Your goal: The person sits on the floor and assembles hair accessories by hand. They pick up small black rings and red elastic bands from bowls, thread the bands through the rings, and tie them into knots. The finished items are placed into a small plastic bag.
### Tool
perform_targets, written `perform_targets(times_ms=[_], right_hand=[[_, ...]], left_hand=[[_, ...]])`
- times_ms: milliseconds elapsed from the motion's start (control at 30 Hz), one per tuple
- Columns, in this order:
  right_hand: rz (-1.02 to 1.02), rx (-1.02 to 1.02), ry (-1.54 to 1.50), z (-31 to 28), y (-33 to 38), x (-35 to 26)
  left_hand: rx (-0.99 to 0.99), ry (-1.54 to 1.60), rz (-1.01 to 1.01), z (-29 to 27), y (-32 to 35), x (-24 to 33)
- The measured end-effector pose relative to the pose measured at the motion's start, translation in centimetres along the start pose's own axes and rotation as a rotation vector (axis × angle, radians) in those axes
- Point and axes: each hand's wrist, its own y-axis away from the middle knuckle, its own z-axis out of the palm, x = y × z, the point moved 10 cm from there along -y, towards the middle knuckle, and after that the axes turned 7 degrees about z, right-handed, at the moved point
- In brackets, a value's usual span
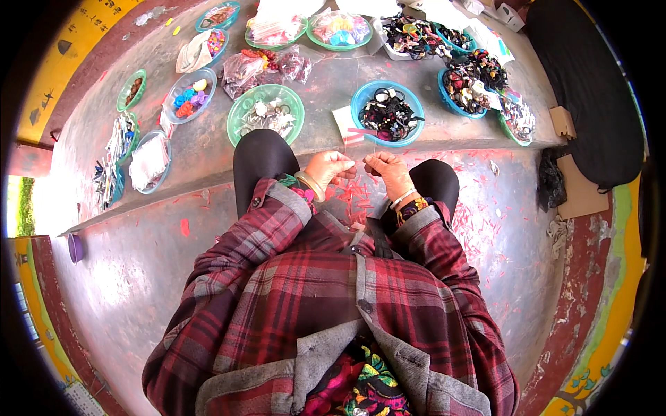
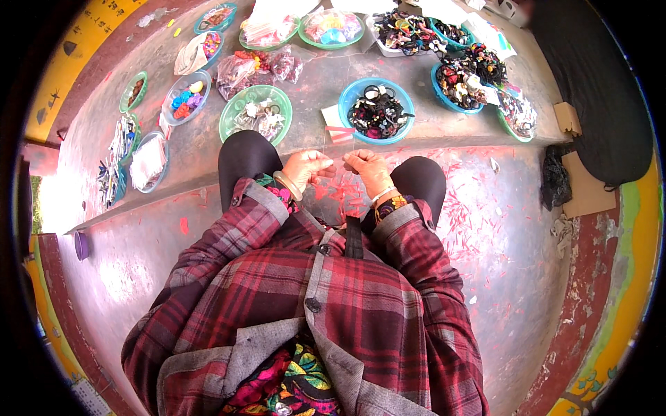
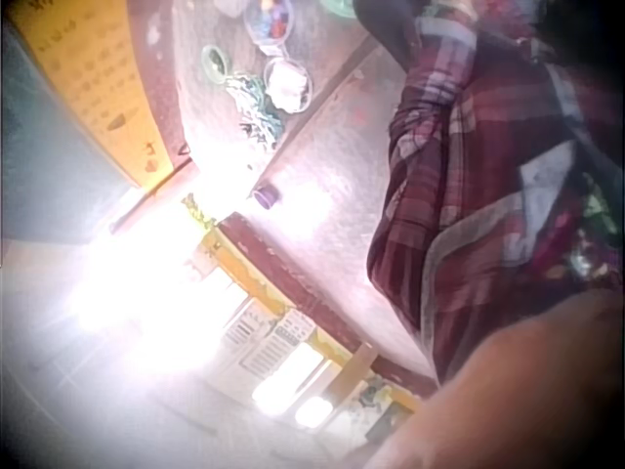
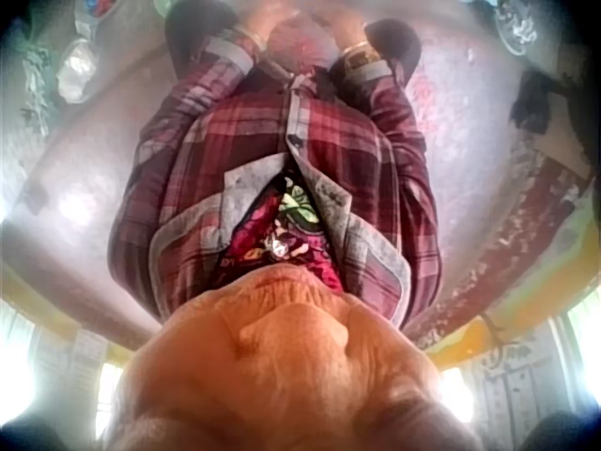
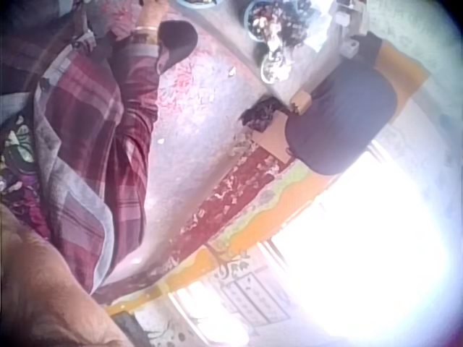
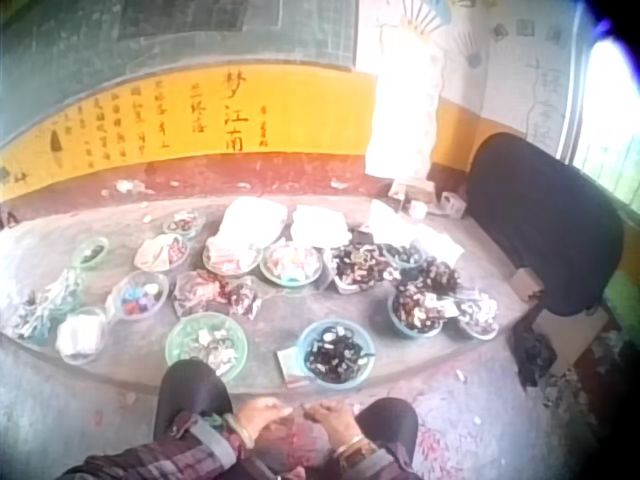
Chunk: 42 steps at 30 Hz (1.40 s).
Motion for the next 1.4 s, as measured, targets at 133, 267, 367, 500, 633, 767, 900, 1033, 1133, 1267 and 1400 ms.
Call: perform_targets(times_ms=[133,267,367,500,633,767,900,1033,1133,1267,1400], right_hand=[[0.062,-0.018,0.029,0.7,0.6,-0.3],[0.117,-0.072,0.067,1.5,1.0,-0.1],[0.118,-0.094,0.053,1.1,0.6,0.5],[0.089,-0.079,0.034,0.4,0.1,0.7],[0.112,-0.091,0.040,1.0,0.5,0.5],[0.115,-0.099,0.100,1.0,0.6,0.6],[0.052,-0.069,0.123,0.8,0.5,0.1],[0.039,-0.052,0.167,1.0,0.7,-0.2],[0.041,-0.071,0.168,1.1,0.7,-0.1],[0.037,-0.135,0.109,1.2,0.2,0.6],[0.057,-0.179,0.052,1.8,0.5,0.5]], left_hand=[[0.027,0.045,0.016,-0.2,-0.1,-0.1],[0.000,0.088,0.029,-0.5,-0.5,-0.5],[-0.004,0.064,0.008,-0.5,-0.4,-0.6],[0.032,0.046,0.007,-0.5,-0.2,-0.5],[0.037,0.099,0.058,-0.9,-0.6,-0.8],[0.021,0.108,0.088,-0.9,-0.9,-0.9],[-0.018,0.109,0.093,-0.2,-0.7,-0.4],[-0.031,0.092,0.057,-0.1,-0.6,-0.7],[-0.039,0.097,0.037,0.1,-0.3,-0.5],[-0.066,0.107,0.056,0.3,-0.4,-0.5],[-0.076,0.108,0.055,0.6,-0.2,-0.3]])
